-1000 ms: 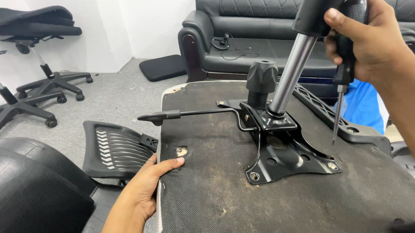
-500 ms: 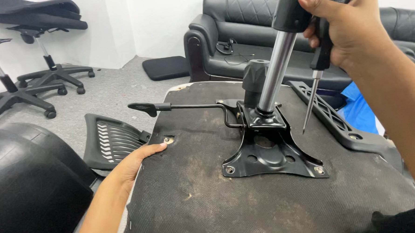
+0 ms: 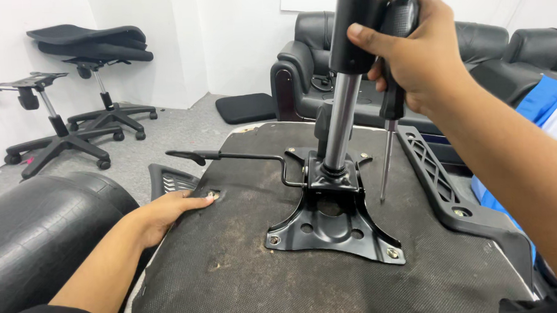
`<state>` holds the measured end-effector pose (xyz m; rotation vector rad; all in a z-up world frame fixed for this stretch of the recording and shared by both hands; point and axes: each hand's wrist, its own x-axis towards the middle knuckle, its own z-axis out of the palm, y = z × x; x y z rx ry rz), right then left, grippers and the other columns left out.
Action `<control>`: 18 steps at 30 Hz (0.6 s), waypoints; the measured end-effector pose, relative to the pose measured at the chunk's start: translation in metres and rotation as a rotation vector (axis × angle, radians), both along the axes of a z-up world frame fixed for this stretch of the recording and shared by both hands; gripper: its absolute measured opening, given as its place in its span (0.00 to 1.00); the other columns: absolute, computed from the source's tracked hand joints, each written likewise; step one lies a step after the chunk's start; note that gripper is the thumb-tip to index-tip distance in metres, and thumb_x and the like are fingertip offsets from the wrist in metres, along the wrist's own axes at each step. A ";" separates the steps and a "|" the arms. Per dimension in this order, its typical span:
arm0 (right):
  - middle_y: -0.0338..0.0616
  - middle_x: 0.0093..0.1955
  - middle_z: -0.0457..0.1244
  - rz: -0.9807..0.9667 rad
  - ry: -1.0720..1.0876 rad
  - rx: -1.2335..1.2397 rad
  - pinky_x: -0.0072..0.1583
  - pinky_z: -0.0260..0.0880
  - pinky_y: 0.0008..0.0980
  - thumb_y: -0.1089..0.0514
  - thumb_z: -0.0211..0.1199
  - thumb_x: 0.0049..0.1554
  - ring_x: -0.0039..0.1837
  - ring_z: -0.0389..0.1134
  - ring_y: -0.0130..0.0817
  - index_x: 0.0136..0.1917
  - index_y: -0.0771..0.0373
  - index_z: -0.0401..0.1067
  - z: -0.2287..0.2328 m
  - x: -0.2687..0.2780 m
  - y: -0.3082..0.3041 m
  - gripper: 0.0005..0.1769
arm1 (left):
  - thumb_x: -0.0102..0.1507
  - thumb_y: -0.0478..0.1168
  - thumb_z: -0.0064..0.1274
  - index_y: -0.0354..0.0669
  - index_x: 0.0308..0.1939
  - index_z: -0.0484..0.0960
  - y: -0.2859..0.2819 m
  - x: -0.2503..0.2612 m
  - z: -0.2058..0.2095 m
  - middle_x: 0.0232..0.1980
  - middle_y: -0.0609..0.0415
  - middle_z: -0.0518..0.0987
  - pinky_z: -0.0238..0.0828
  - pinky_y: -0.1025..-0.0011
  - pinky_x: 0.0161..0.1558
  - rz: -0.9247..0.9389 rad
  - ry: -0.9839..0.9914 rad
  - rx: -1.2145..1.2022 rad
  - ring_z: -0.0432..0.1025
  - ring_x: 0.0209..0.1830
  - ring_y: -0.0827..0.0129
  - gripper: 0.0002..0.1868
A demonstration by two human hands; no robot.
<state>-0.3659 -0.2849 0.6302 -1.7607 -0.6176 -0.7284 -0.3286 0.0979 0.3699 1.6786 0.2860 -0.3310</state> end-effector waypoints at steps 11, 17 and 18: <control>0.44 0.36 0.67 -0.006 0.006 -0.058 0.26 0.65 0.26 0.54 0.71 0.57 0.26 0.64 0.25 0.69 0.62 0.59 -0.020 -0.024 -0.010 0.33 | 0.64 0.48 0.52 0.32 0.36 0.89 -0.155 -0.045 0.097 0.37 0.38 0.85 0.73 0.56 0.47 0.390 -0.610 0.638 0.80 0.39 0.47 0.20; 0.48 0.34 0.63 -0.010 0.017 0.020 0.28 0.68 0.27 0.54 0.69 0.60 0.30 0.70 0.27 0.60 0.64 0.61 -0.041 -0.031 -0.057 0.23 | 0.65 0.44 0.51 0.39 0.41 0.87 -0.249 -0.078 0.132 0.38 0.45 0.84 0.73 0.61 0.42 0.190 -1.126 0.413 0.80 0.36 0.55 0.13; 0.46 0.36 0.63 -0.008 -0.017 0.032 0.28 0.68 0.28 0.55 0.68 0.61 0.31 0.70 0.28 0.60 0.63 0.61 -0.042 -0.031 -0.073 0.21 | 0.64 0.43 0.51 0.40 0.41 0.87 -0.264 -0.082 0.131 0.37 0.45 0.84 0.74 0.62 0.41 0.133 -1.132 0.376 0.80 0.35 0.56 0.13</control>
